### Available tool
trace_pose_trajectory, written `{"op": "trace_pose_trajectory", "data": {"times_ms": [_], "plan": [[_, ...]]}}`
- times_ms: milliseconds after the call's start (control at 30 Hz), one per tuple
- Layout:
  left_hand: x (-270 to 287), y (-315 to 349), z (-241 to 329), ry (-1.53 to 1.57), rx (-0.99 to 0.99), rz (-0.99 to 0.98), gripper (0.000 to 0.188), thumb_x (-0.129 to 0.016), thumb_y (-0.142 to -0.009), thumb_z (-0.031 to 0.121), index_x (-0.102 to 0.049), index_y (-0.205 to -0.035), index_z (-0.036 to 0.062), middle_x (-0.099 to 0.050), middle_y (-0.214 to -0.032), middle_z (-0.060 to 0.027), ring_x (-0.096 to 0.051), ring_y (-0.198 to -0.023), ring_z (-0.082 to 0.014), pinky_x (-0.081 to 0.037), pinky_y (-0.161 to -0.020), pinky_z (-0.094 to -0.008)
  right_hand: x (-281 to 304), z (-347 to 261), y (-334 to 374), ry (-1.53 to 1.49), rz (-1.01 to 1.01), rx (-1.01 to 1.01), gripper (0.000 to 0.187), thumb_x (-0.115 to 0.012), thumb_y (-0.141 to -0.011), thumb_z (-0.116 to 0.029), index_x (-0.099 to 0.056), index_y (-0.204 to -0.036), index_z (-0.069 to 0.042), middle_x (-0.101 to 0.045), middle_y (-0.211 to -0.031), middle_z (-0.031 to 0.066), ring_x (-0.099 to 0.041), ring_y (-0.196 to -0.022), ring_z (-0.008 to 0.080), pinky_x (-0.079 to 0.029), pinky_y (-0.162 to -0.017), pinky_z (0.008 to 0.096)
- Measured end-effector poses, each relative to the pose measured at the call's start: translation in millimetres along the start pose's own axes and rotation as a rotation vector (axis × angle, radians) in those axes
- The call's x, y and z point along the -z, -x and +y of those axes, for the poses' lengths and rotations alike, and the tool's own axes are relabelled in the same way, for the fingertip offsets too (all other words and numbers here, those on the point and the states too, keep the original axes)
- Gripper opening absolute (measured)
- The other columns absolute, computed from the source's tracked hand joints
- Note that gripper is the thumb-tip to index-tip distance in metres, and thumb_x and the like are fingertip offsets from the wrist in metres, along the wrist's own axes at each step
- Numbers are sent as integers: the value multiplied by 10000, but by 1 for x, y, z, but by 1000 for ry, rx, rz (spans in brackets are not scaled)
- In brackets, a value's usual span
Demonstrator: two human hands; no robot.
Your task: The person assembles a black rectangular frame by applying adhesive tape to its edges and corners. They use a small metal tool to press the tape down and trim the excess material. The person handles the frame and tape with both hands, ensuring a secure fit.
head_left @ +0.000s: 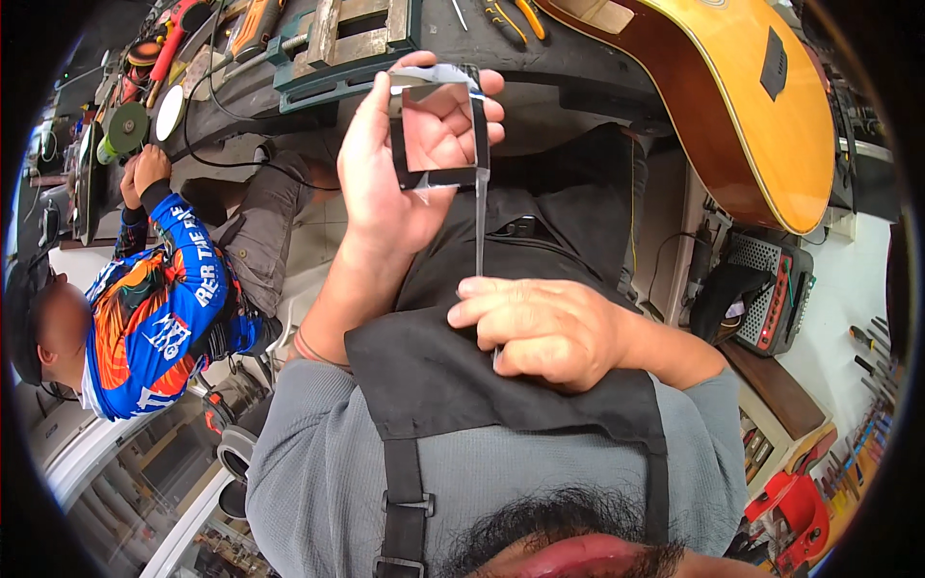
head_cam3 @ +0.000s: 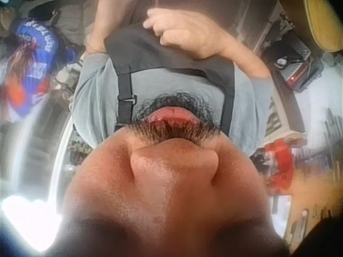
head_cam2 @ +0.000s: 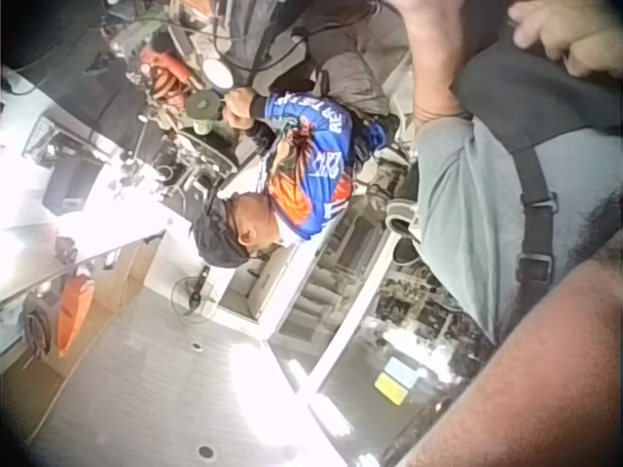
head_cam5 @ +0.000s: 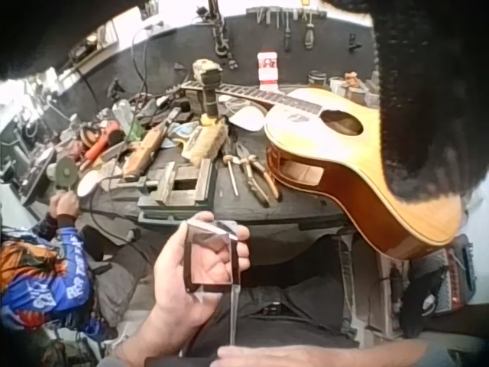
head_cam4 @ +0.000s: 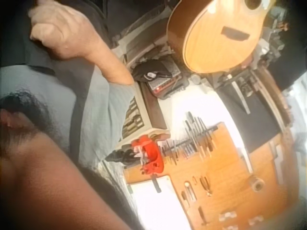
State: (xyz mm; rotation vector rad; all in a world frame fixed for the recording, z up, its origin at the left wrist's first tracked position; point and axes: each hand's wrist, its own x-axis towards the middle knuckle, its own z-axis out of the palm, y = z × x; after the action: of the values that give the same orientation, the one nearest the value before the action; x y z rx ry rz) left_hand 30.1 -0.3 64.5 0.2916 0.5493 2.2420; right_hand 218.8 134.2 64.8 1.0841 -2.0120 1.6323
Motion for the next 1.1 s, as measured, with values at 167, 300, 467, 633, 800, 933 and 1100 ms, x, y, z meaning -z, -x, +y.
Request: {"op": "trace_pose_trajectory", "data": {"times_ms": [167,300,467,633,800,933,1100], "plan": [[-1,-2,13,0,-43,-54,473,-366,-1180,387,-547,-1472,61,-606,-1416,-380,-702,-1141,-409,-579,-1042,-514,-1,-1,0,-202,151,-109,142,-687,-983,0,-590,-1083,-26,-651,-1067,182,-720,-1013,376,-583,-1065,574],[-5,1,5,-155,-179,-58,485,-331,-1187,417,-528,-1466,74,-605,-1410,-383,-701,-1144,-401,-578,-1022,-513,-8,-7,-8,-574,628,-281,123,-496,-1146,-96,-482,-1267,-81,-548,-913,79,-594,-749,180,-631,-840,460],[-19,11,-14,-628,-470,-61,506,-347,-1171,534,-401,-1506,158,-604,-1392,-348,-681,-1149,-369,-573,-1010,-493,16,3,-20,-676,740,-788,359,-609,-1114,-97,-453,-1435,-68,-510,-930,-14,-475,-757,52,-450,-700,229],[-17,17,-26,-886,-624,-162,516,-403,-1144,609,-379,-1452,196,-583,-1417,-322,-667,-1142,-363,-573,-984,-495,9,21,-32,-416,623,-934,143,-679,-1085,-133,-627,-1156,-21,-608,-916,-40,-509,-796,11,-416,-665,222],[-16,18,-21,-930,-689,-137,569,-426,-1112,669,-374,-1447,211,-560,-1439,-321,-667,-1152,-364,-581,-973,-500,7,15,-38,-274,439,-888,108,-653,-1081,-114,-638,-1021,-25,-529,-772,-76,-446,-702,13,-367,-600,247],[-11,10,-7,-905,-714,-85,583,-401,-1123,660,-358,-1469,193,-575,-1414,-342,-667,-1149,-377,-572,-981,-508,8,9,-45,-254,199,-768,81,-676,-994,-92,-628,-1004,-28,-605,-776,53,-545,-685,114,-459,-634,319],[1,0,18,-714,-675,-31,555,-376,-1153,595,-402,-1493,156,-589,-1399,-363,-668,-1142,-393,-570,-980,-516,2,18,-49,-232,101,-678,210,-661,-1028,-155,-569,-902,-14,-545,-775,117,-544,-695,208,-457,-655,381]]}}
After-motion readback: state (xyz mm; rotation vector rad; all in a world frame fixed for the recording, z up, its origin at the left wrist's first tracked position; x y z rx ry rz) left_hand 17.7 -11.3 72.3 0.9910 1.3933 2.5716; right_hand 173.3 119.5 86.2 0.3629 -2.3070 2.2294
